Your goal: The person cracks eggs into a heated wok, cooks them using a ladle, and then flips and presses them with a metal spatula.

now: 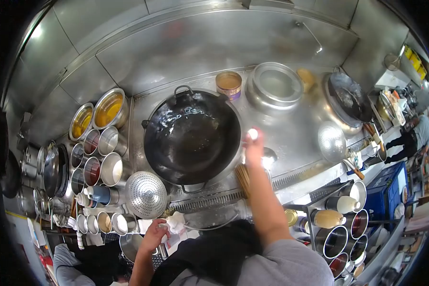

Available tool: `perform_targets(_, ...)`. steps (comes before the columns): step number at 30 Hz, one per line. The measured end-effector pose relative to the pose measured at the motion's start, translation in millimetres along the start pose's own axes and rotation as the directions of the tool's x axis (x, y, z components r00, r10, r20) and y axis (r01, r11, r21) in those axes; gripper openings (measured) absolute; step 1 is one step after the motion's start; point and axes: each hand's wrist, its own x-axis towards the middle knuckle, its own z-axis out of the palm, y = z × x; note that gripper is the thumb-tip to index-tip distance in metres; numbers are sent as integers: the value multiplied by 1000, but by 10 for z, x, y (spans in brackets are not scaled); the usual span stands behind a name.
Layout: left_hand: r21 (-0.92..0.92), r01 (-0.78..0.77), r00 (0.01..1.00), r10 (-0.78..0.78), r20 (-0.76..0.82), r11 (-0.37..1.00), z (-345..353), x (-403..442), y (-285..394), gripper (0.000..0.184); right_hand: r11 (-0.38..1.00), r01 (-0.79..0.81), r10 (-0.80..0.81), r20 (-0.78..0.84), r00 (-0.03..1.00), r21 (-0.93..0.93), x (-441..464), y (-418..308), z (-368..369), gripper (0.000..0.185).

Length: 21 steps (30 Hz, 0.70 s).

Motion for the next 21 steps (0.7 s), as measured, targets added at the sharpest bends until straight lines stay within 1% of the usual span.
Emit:
perform_targets(1,-26,-28,1000,28,0,999,-9,3,-35,40,957,-128,115,68,991,261,-35,-232,71,44)
perform_targets(2,-93,7,1000,-7,-4,996,-17,-18,-28,39,842,-273,170,252,953,464,-55,-433,143,44)
perform_targets(5,-129,26,999,-32,-43,991,-33,-96,38,39,695,-450,117,529,841,561,-6,-587,263,44)
perform_targets(6,-148,22,997,-33,-72,989,-18,-106,18,40,697,-442,88,544,834,565,-24,-631,333,44)
perform_targets(9,-177,62,994,-77,-78,982,1,-139,-79,40,664,-471,21,615,788,581,-36,-659,416,44)
perform_targets(12,-102,72,992,-82,-96,992,60,-167,-105,40,686,-479,65,609,790,548,-83,-704,433,46)
perform_targets(15,-84,95,990,-103,-95,992,78,-184,-49,39,781,-417,134,529,838,464,-125,-761,343,47)
perform_targets(18,-158,87,992,-101,-78,984,73,-134,-83,39,863,-385,197,484,853,328,-87,-652,54,47)
perform_targets(21,-96,90,992,-99,-84,991,83,-93,-71,39,920,-336,268,302,915,202,-166,-623,-61,46)
